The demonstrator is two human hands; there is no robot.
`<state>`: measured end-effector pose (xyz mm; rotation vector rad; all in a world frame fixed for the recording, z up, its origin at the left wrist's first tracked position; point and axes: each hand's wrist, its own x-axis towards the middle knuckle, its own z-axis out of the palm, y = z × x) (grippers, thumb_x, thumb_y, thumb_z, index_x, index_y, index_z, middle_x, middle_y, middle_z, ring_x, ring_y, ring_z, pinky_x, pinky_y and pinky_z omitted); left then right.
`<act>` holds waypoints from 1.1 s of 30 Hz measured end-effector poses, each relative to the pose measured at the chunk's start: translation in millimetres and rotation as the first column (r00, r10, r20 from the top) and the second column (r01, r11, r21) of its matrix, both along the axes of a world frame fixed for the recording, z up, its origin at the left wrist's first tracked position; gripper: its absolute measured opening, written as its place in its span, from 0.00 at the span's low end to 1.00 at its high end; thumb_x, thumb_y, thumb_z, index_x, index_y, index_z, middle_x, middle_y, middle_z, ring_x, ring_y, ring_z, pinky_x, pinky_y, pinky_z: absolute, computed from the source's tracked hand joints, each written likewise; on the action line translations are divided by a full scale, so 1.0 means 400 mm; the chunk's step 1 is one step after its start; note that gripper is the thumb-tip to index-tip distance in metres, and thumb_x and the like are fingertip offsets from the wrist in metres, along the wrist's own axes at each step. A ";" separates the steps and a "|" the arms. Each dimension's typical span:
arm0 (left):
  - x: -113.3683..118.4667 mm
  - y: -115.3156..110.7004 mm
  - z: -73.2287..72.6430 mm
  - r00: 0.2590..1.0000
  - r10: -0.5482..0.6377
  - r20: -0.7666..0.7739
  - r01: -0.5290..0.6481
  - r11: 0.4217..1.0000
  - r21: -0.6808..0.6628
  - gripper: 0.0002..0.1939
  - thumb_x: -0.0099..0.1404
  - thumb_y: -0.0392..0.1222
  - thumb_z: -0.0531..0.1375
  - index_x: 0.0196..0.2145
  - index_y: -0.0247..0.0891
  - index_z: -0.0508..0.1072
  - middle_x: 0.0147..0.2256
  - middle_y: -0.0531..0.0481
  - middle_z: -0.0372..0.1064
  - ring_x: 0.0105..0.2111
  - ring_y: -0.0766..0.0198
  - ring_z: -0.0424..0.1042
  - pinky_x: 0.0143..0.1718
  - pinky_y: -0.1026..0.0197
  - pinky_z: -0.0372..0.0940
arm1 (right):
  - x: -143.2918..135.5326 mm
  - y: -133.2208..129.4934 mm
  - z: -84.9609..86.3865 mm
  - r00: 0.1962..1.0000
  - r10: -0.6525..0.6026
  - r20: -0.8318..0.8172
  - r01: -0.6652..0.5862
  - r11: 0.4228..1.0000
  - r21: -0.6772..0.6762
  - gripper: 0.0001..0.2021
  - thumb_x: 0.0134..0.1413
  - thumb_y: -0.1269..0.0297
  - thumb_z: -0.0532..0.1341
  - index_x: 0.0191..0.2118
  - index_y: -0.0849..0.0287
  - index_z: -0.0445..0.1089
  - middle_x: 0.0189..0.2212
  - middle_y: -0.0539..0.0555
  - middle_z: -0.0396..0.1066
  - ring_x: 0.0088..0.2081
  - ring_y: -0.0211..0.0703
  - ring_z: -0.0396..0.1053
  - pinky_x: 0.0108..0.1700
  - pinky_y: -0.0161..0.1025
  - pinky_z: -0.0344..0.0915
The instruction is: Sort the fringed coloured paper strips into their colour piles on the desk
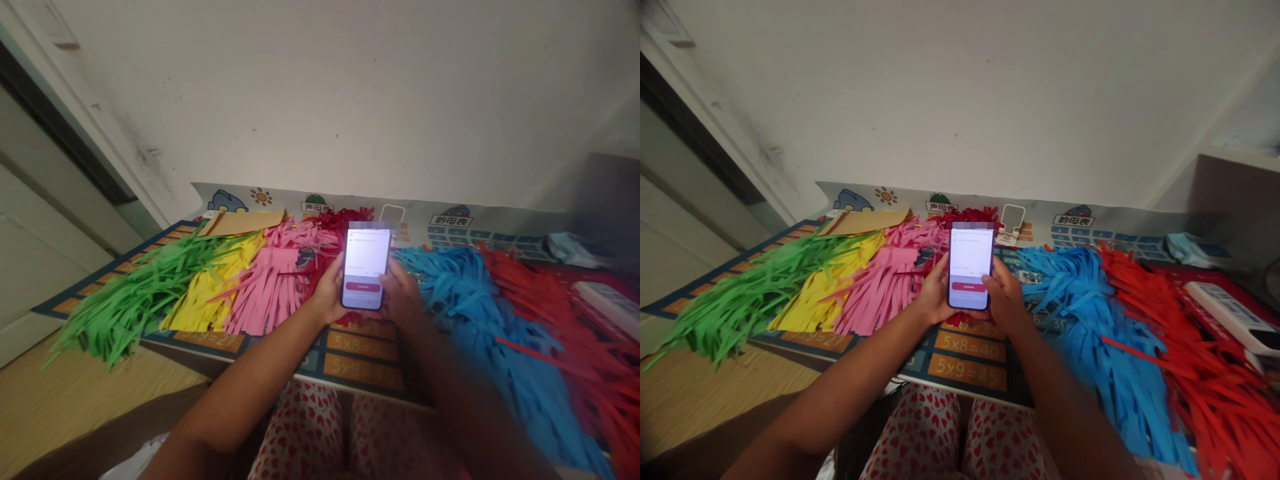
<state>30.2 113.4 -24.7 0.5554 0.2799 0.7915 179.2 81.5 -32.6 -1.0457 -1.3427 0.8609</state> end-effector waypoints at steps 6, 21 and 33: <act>0.002 0.000 0.000 0.999 0.033 -0.011 -0.033 0.999 -0.013 0.32 0.71 0.58 0.46 0.54 0.28 0.73 0.36 0.37 0.80 0.33 0.51 0.80 0.39 0.52 0.72 | 0.000 0.000 0.003 1.000 -0.029 0.006 0.028 1.000 0.013 0.24 0.54 0.56 0.58 0.56 0.57 0.68 0.40 0.53 0.77 0.39 0.52 0.75 0.41 0.46 0.74; -0.006 -0.010 0.017 1.000 -0.013 -0.025 0.012 0.999 -0.040 0.32 0.71 0.59 0.45 0.54 0.31 0.73 0.40 0.36 0.79 0.34 0.49 0.79 0.41 0.46 0.72 | 0.004 0.005 -0.004 1.000 -0.018 0.018 0.018 1.000 0.000 0.23 0.55 0.57 0.57 0.56 0.56 0.68 0.35 0.51 0.77 0.33 0.49 0.74 0.37 0.45 0.74; -0.005 -0.014 0.026 0.998 0.007 -0.059 -0.009 1.000 -0.019 0.33 0.72 0.59 0.41 0.51 0.31 0.75 0.38 0.36 0.79 0.31 0.50 0.79 0.37 0.49 0.73 | 0.001 0.002 -0.004 1.000 -0.016 -0.018 0.015 1.000 -0.024 0.25 0.54 0.57 0.58 0.57 0.56 0.67 0.32 0.50 0.76 0.33 0.50 0.74 0.38 0.46 0.74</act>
